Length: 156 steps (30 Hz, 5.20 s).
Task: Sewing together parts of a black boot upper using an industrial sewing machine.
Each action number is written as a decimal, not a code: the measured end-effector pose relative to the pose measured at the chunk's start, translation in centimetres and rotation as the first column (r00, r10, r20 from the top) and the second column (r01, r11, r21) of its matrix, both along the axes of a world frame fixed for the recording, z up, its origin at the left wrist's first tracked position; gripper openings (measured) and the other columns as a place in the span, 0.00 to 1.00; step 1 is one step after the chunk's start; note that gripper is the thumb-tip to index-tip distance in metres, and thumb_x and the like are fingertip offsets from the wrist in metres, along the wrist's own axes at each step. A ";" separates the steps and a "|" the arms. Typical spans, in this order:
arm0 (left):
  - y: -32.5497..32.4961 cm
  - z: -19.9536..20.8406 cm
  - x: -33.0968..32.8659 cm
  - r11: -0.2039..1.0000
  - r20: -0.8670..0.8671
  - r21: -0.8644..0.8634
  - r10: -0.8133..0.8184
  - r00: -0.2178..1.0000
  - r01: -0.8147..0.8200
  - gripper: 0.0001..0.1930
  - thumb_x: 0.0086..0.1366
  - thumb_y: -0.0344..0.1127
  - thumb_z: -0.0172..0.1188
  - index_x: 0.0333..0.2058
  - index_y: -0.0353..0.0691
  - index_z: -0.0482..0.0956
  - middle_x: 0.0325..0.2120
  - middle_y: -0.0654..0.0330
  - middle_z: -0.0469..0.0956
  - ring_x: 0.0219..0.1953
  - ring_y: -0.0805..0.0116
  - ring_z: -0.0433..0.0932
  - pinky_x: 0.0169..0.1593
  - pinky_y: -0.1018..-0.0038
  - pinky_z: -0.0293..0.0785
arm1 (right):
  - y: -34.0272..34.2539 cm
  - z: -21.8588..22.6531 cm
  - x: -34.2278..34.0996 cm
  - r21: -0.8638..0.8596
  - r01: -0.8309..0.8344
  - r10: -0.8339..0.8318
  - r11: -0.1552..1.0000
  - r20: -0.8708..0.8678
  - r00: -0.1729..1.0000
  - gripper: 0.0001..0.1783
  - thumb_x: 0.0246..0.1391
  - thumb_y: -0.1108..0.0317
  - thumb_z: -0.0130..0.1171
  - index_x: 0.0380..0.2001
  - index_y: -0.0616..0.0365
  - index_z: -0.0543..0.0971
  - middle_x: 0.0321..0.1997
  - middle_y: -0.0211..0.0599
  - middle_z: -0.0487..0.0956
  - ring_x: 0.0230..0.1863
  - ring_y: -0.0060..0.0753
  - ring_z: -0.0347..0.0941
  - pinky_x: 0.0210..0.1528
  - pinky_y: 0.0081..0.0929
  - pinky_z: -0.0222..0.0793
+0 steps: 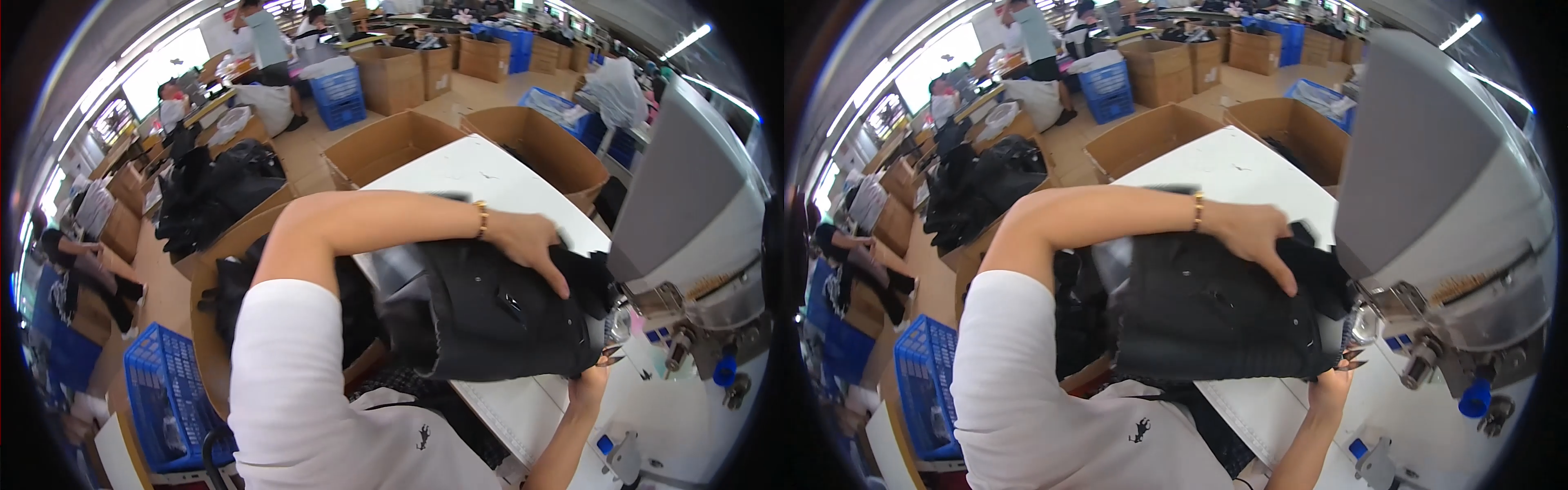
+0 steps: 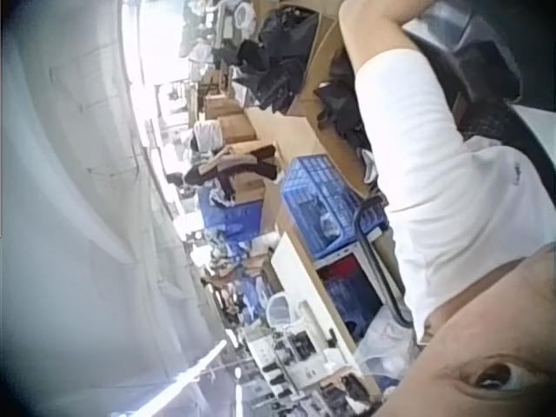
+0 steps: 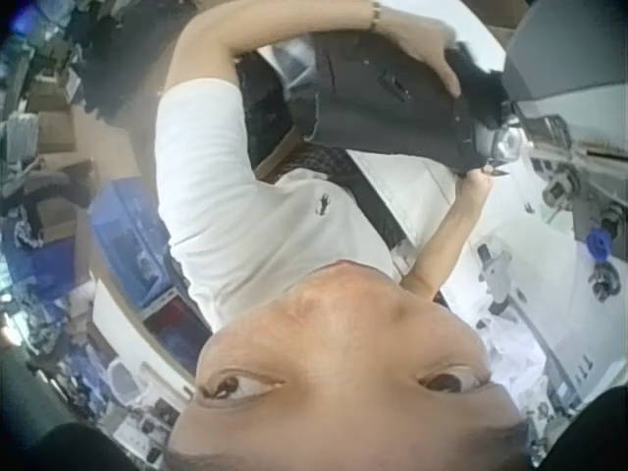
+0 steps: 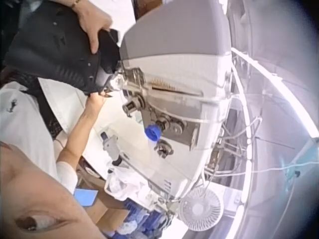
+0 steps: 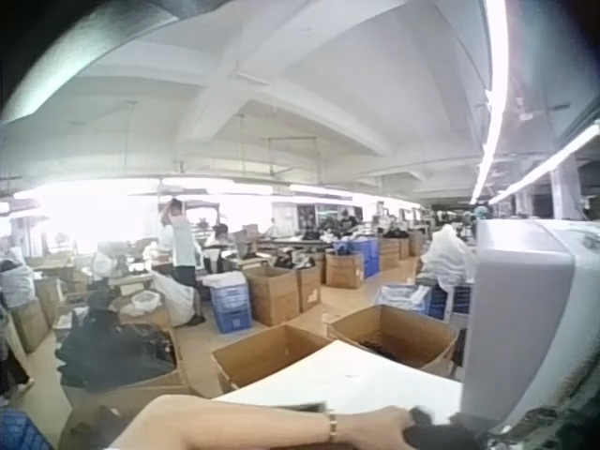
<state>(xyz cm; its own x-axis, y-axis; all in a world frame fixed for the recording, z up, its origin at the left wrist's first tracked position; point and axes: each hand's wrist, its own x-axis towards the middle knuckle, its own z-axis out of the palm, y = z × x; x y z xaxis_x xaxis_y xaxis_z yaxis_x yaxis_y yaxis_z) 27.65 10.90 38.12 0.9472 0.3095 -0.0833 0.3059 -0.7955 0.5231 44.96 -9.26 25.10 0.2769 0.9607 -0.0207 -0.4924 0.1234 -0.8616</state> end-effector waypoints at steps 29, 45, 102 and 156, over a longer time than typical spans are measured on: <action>-4.0 -2.7 4.7 0.977 -0.206 -0.098 -0.207 0.957 0.190 0.63 0.32 0.65 0.65 0.57 0.28 0.41 0.55 0.39 0.46 0.59 0.45 0.45 0.59 0.54 0.43 | -1.8 5.1 -0.3 0.023 -0.002 -0.005 1.000 0.309 0.951 0.10 0.46 0.66 0.59 0.24 0.63 0.74 0.18 0.20 0.69 0.21 0.10 0.58 0.22 0.13 0.55; -3.1 -2.6 5.9 0.939 0.151 -0.283 -0.156 0.976 0.194 0.33 0.40 0.50 0.69 0.43 0.35 0.72 0.40 0.54 0.73 0.45 0.63 0.70 0.51 0.71 0.63 | -1.0 5.5 -2.8 -0.136 0.418 -0.422 0.898 0.004 0.907 0.09 0.42 0.71 0.60 0.26 0.54 0.70 0.17 0.20 0.65 0.13 0.09 0.56 0.11 0.10 0.46; -2.7 0.7 8.5 0.841 -0.269 -0.538 -0.235 0.934 0.056 0.41 0.47 0.56 0.60 0.55 0.39 0.60 0.52 0.53 0.64 0.53 0.67 0.63 0.55 0.77 0.55 | 0.5 3.5 -2.6 0.209 0.729 -0.724 0.651 0.459 0.515 0.09 0.39 0.72 0.64 0.25 0.61 0.76 0.22 0.26 0.73 0.20 0.15 0.65 0.22 0.14 0.60; -9.3 -1.4 -1.4 0.378 0.074 0.919 -0.436 0.897 0.108 0.19 0.44 0.23 0.60 0.39 0.34 0.75 0.40 0.54 0.73 0.43 0.56 0.73 0.44 0.67 0.71 | -1.8 1.7 -1.8 0.250 0.279 -0.334 0.927 0.215 0.918 0.09 0.44 0.70 0.60 0.30 0.64 0.77 0.15 0.25 0.71 0.13 0.11 0.60 0.14 0.11 0.56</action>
